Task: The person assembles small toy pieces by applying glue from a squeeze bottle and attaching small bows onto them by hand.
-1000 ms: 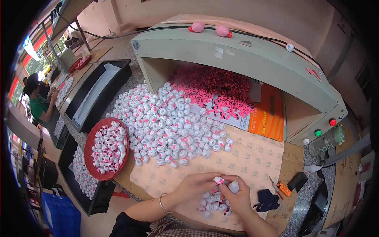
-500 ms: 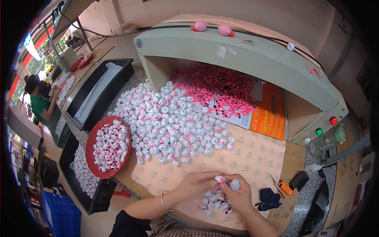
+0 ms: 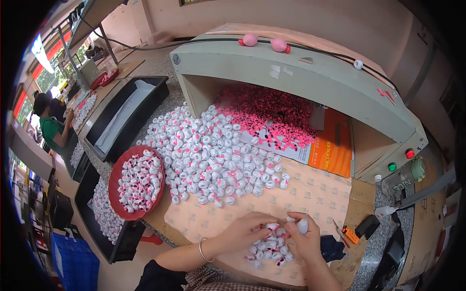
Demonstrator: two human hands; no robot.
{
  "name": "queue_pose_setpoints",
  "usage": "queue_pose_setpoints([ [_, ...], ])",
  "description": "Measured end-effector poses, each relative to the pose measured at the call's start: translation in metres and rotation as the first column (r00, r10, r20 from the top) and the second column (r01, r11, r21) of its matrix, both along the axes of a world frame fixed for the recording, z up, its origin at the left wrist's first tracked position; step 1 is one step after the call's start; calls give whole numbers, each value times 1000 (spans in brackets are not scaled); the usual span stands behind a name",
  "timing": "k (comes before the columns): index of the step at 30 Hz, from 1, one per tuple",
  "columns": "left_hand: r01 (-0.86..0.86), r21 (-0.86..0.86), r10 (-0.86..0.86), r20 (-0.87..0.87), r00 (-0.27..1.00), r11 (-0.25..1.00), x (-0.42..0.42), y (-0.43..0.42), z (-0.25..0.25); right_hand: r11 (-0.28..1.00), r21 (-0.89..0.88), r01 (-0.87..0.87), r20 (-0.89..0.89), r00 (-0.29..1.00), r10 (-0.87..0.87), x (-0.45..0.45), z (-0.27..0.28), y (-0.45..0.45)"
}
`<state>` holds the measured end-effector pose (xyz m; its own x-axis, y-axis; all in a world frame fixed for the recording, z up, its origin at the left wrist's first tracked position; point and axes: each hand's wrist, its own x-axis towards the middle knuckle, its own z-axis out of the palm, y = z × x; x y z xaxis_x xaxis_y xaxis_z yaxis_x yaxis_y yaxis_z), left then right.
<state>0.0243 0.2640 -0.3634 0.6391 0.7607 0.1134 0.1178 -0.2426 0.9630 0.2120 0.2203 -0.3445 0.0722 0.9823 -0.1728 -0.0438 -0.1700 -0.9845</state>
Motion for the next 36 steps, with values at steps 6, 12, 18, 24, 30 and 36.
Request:
queue_pose_setpoints([
  [6,35,299,37,-234,972,954,1,10,29,981,34,191,-30,981,-190,13,-14,4],
  [12,-41,617,267,-279,922,786,30,66,14,963,119,243,-75,969,-235,13,-11,7],
  [18,173,726,416,-554,721,666,78,93,7,955,139,263,-53,965,-259,17,-17,8],
  [24,278,773,513,-599,615,570,85,96,1,949,148,279,-62,960,-273,19,-18,11],
  [30,268,812,515,-546,661,518,84,104,-4,938,215,272,-15,961,-276,18,-18,9],
  [36,-3,623,316,-392,864,782,51,76,28,946,171,276,-87,960,-264,15,-11,7],
])
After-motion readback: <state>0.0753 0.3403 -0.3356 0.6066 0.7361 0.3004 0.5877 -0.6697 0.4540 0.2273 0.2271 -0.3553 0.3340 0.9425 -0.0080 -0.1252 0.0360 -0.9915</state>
